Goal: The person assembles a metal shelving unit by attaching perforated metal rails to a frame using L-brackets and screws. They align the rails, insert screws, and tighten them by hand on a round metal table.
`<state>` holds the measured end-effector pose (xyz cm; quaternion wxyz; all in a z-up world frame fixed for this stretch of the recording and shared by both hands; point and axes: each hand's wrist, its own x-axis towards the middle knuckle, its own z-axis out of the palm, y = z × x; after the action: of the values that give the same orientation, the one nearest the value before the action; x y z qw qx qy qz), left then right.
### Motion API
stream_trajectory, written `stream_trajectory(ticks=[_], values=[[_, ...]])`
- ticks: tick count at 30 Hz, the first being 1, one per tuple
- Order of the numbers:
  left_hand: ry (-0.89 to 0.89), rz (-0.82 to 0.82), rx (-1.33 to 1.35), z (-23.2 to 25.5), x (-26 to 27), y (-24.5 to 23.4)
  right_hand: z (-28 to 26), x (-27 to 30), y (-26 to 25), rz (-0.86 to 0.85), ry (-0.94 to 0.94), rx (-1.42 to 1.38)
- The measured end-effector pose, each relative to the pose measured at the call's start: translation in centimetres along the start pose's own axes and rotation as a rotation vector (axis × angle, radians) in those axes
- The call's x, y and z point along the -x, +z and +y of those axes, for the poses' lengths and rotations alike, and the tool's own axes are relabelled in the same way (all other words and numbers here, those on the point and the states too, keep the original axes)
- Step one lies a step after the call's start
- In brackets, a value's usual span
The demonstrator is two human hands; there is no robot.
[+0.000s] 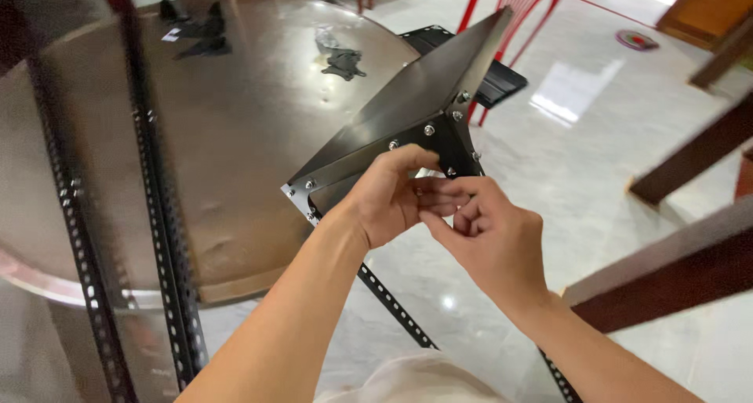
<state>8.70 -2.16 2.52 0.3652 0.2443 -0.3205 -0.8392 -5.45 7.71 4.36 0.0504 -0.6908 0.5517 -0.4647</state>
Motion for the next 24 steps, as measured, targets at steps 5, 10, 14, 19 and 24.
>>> stream_trajectory(ticks=[5,10,14,19,24], values=[[-0.053,-0.014,0.015,0.9,0.7,0.5,-0.9,-0.2,0.5,0.074,-0.109,0.188],[-0.03,-0.139,0.019,1.0,1.5,0.8,-1.8,-0.3,0.5,-0.066,0.187,0.279],[-0.037,-0.113,0.091,0.7,1.8,1.0,-2.4,-0.1,1.0,-0.105,0.163,0.268],[-0.056,-0.165,0.148,0.5,1.5,0.5,-2.5,0.4,1.4,-0.013,0.213,0.116],[-0.022,-0.109,-0.018,0.2,0.5,0.4,-1.8,0.5,0.4,0.28,0.093,0.116]])
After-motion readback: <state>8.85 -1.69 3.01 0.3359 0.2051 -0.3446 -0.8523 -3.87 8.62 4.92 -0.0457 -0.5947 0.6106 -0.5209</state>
